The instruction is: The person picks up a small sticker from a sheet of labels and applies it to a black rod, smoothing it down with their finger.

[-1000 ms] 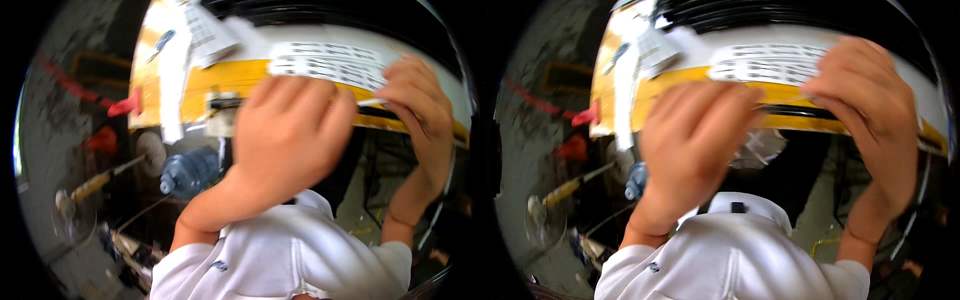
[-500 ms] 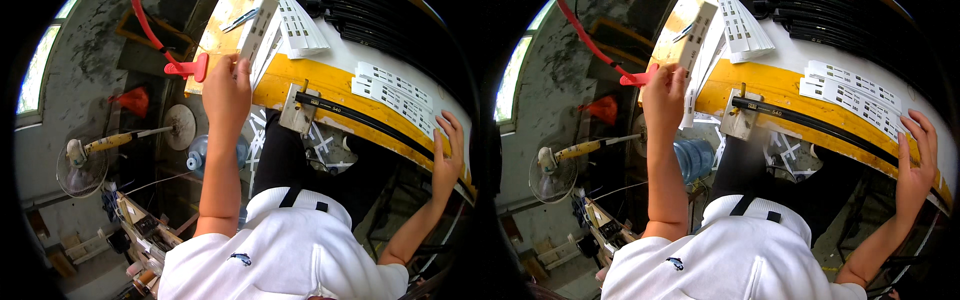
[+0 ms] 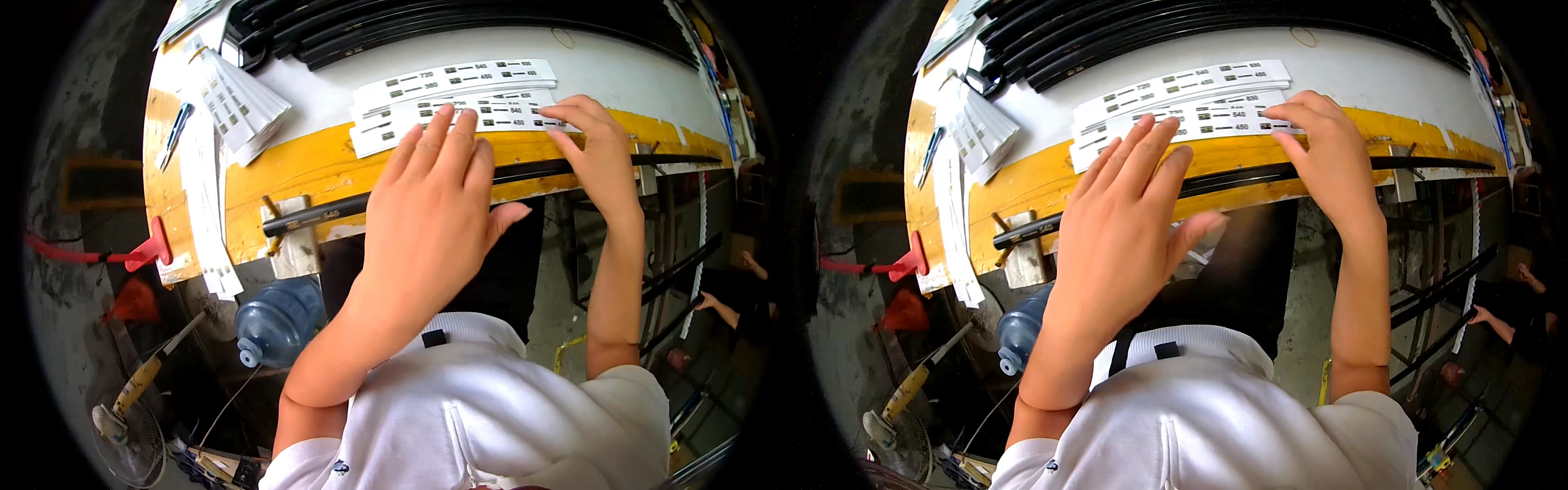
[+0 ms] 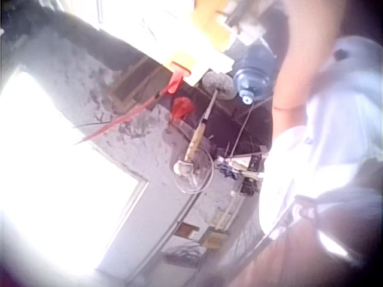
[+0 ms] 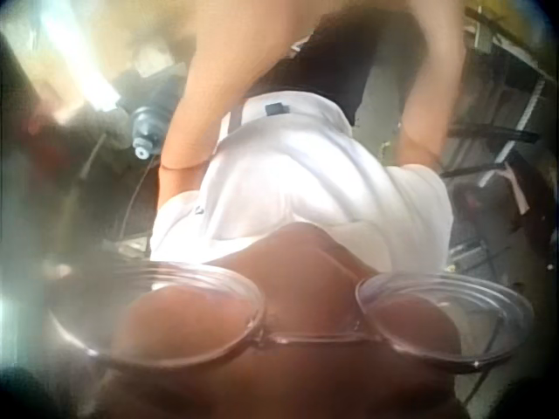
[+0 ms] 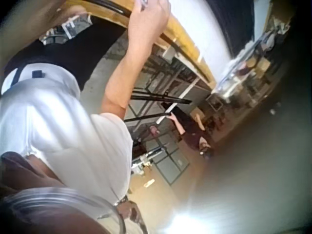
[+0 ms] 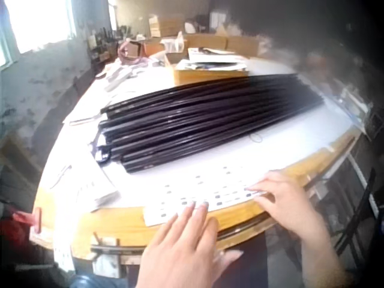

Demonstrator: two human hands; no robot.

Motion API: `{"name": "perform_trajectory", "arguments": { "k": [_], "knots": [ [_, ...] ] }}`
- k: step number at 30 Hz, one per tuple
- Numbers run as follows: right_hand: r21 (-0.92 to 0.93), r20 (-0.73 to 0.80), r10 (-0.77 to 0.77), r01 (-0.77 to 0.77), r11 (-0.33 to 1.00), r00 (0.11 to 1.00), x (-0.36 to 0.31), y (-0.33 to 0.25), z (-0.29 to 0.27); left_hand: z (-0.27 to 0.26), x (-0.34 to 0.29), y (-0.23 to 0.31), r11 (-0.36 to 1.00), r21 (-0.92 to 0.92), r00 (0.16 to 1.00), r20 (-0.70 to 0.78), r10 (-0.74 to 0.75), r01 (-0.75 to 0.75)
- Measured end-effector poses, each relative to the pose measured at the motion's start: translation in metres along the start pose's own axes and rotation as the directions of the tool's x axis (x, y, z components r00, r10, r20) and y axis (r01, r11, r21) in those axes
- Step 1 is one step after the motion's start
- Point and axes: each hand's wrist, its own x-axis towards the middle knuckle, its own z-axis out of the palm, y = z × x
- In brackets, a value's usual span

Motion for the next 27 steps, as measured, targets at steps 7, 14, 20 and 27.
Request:
{"name": "perform_trajectory", "arguments": {
  "k": [7, 14, 20, 27],
  "knots": [
    [0.011, 0.048, 0.06, -0.061, 0.998, 0.997, 0.013, 0.006, 0.007, 0.027, 0.016, 0.0, 0.994, 0.1, 0.992, 0.114, -0.054, 0.042],
    [-0.091, -0.043, 0.064, -0.068, 0.994, 0.997, 0.009, -0.004, 0.021, 0.028, 0.028, 0.009, 0.988, 0.122, 0.983, 0.145, -0.116, 0.099],
    [-0.116, -0.091, 0.091, -0.101, 0.988, 0.992, 0.005, -0.014, 0.025, 0.025, 0.034, 0.011, 0.984, 0.137, 0.967, 0.212, -0.142, 0.115],
    [-0.016, -0.116, 0.124, -0.127, 0.992, 0.985, 0.007, -0.009, 0.025, 0.023, 0.036, 0.01, 0.983, 0.129, 0.96, 0.231, -0.161, 0.134]
  ]
}}
